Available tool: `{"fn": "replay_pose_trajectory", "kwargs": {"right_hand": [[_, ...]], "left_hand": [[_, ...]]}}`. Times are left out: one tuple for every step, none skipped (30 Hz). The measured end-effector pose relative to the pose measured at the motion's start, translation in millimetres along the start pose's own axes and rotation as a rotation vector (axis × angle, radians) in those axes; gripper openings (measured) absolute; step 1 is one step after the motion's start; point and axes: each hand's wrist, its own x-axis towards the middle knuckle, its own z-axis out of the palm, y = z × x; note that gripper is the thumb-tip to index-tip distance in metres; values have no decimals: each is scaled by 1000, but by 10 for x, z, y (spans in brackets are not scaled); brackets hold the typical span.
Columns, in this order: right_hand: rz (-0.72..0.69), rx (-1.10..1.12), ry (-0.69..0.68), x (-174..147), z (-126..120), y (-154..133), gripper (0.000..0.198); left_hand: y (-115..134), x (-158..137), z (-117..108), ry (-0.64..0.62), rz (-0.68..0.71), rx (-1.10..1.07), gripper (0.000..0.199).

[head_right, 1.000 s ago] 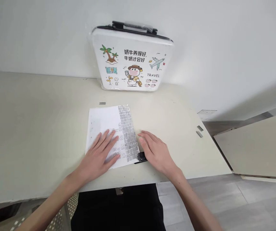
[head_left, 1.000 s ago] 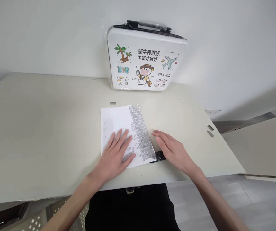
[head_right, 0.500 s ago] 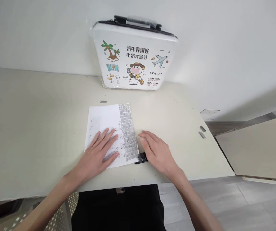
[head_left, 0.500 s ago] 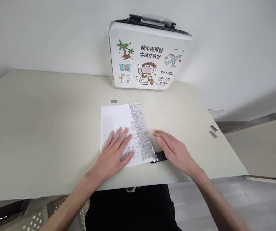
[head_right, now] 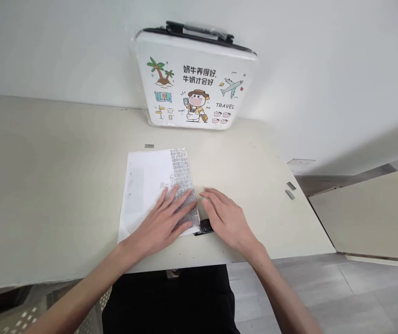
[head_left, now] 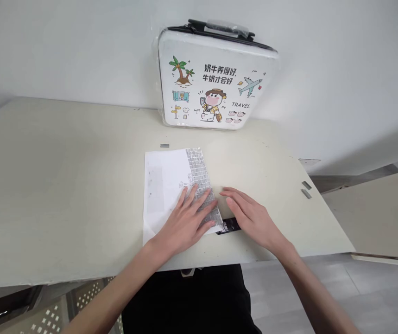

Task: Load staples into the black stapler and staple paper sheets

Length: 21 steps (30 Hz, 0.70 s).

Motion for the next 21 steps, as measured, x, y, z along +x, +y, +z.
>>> {"fn": "replay_pose_trajectory", "kwargs": {"right_hand": [[1,-1,0,1,1,1,47],[2,-3,-1,3,2,2,47],[2,-7,0,5,4,3,47],[1,-13,0,7,5,4,46],[-2,-19,2,8,7,4,46],[-3,-24,4,10,9,5,46],[-3,-29,6,10,11,5,46],[-4,-33,6,10,12,5,46],[-4,-36,4,9,13,4,46],[-4,-39,0,8,13,4,46],[-4,-43,-5,6,13,3,46],[-6,-47,-9,5,13,1,47],[-8,-53,-12,5,12,-1,47],[-10,-62,-13,5,12,-4,48],[-12,-73,-14,5,13,-7,48],[-13,-86,-14,6,14,-11,48],[-14,-98,-13,7,16,-14,48],[-14,-109,-14,8,18,-18,48],[-12,-116,-15,9,20,-21,48],[-10,-121,-14,10,23,-24,48],[-8,-124,-15,10,25,-28,48]], "left_hand": [[2,12,12,-1,-4,8,57],[2,18,19,-1,-9,15,56],[2,21,23,0,-13,19,55],[1,21,25,2,-15,21,55],[0,18,26,7,-17,20,54],[0,15,28,10,-18,18,55],[0,12,30,13,-19,16,56],[1,8,35,15,-18,15,56],[2,6,40,17,-19,14,57],[2,4,47,20,-20,14,57],[3,3,54,21,-21,14,57],[2,2,62,24,-22,12,57],[1,3,69,27,-22,9,57],[0,3,75,32,-22,3,57],[-3,4,81,39,-22,-4,57],[-6,4,86,47,-20,-12,57],[-11,4,90,56,-20,-19,57],[-15,2,92,63,-19,-26,57],[-20,0,94,67,-21,-28,57],[-23,-3,95,67,-22,-27,57],[-25,-6,96,64,-22,-24,57]]}}
